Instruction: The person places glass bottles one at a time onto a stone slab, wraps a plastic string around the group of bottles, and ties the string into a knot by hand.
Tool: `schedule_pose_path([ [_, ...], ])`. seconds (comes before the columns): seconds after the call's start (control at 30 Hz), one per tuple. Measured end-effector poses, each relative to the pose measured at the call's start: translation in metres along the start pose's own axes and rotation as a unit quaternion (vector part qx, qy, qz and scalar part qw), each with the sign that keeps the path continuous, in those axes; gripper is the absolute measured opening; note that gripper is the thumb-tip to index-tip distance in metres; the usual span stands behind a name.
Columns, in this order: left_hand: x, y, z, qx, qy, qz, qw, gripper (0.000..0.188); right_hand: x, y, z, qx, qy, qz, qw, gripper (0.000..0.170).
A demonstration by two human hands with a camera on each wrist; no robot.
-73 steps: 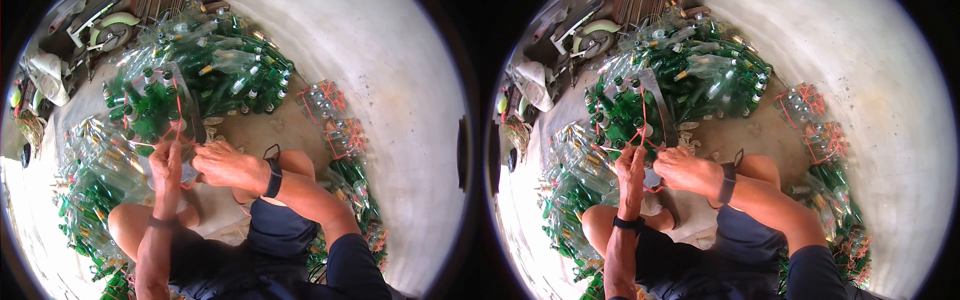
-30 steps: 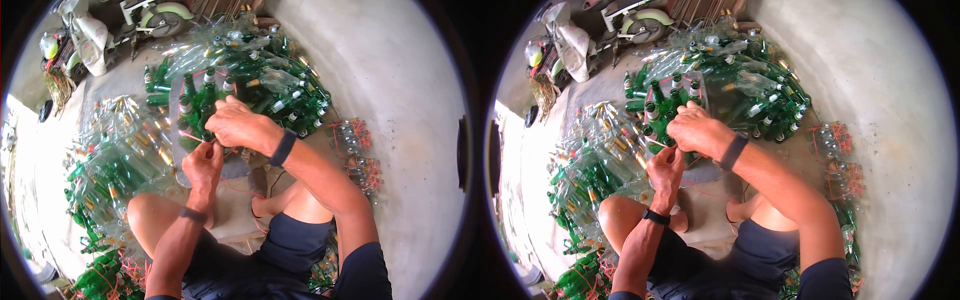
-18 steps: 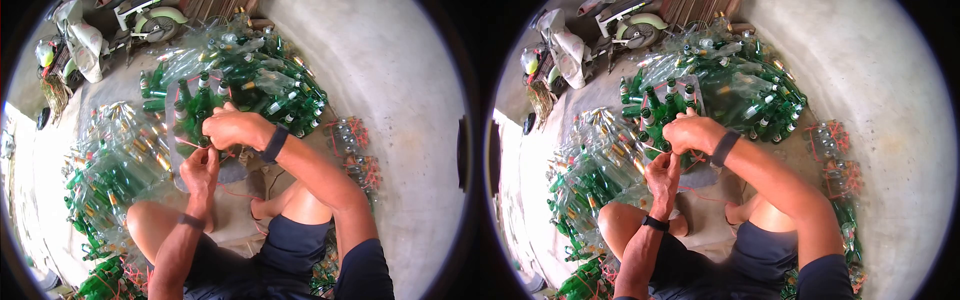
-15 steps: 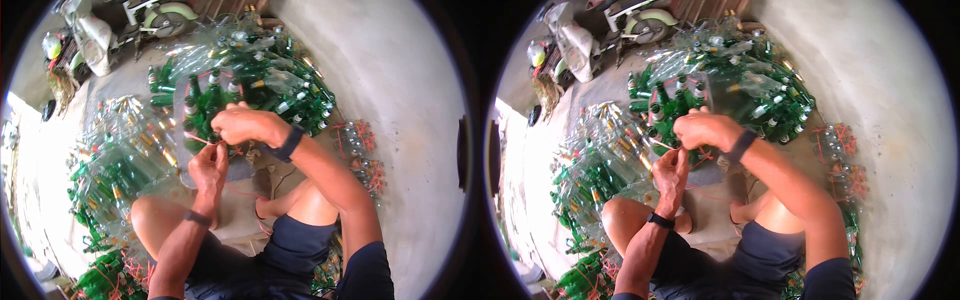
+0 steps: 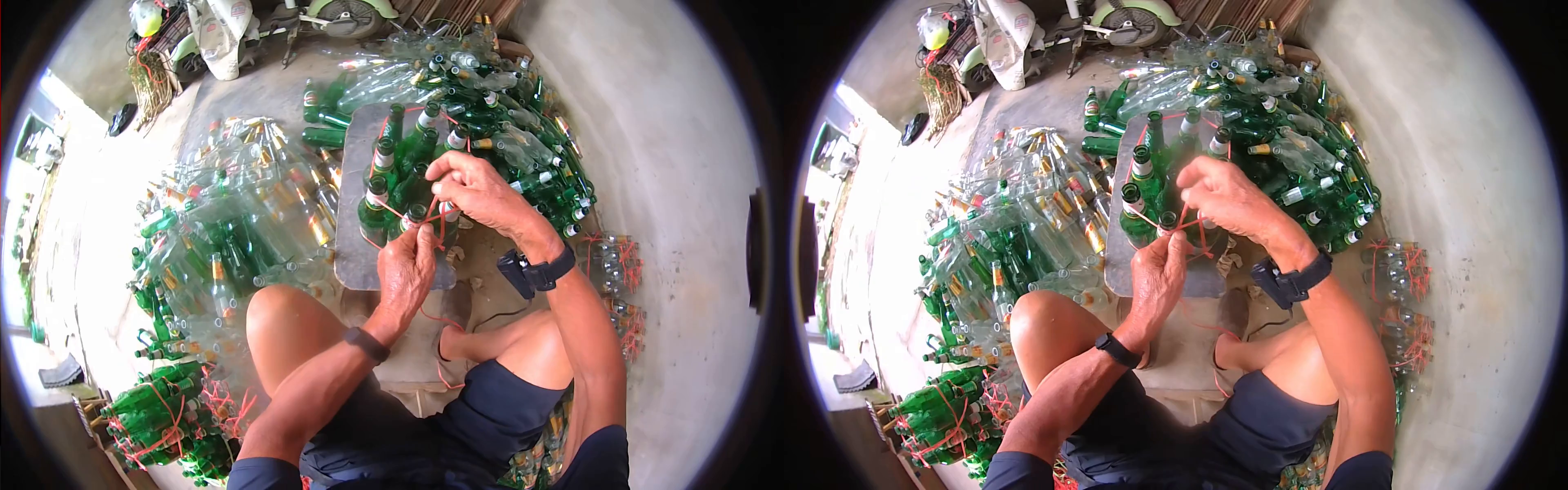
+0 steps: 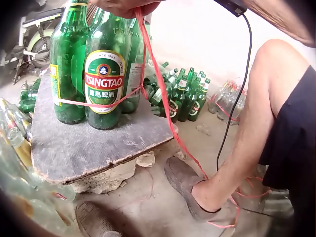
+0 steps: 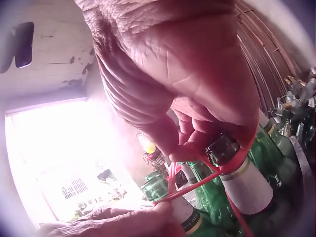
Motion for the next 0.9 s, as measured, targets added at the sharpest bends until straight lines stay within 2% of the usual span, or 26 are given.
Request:
schedule_pose_path([
  [0.13,-0.016,0.008,0.001,-0.028,-0.051,-0.08,0.995,0.046,0.001,-0.008,-0.003,0.051,0.008,0.048,0.998,0.022],
  [0.27,-0.015,0.017,0.0,-0.038,-0.035,-0.157,0.986,0.047,0.0,-0.012,-0.01,0.071,-0.04,0.134,0.988,0.026],
  [0.5,-0.01,0.024,0.0,-0.083,-0.078,-0.203,0.973,0.049,0.013,-0.016,-0.01,0.079,-0.055,0.236,0.967,0.031],
  [0.57,-0.015,0.027,0.0,-0.1,-0.119,-0.196,0.968,0.05,0.019,-0.014,-0.007,0.102,-0.067,0.273,0.954,0.03],
  [0.73,-0.02,0.03,0.0,-0.103,-0.141,-0.198,0.964,0.051,0.017,-0.014,-0.006,0.115,-0.082,0.286,0.948,0.028],
  [0.9,-0.019,0.037,0.004,-0.084,-0.122,-0.21,0.967,0.051,0.014,-0.015,-0.007,0.126,-0.093,0.264,0.952,0.03],
])
Point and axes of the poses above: each hand's wrist, its own z-axis towards the middle knuckle, its own y-axis out of the palm, x = y × z, the point moved 7 cm from there along z, towards the middle knuckle, and after that the axes turned 3 degrees about -z, right-handed, at the moved point
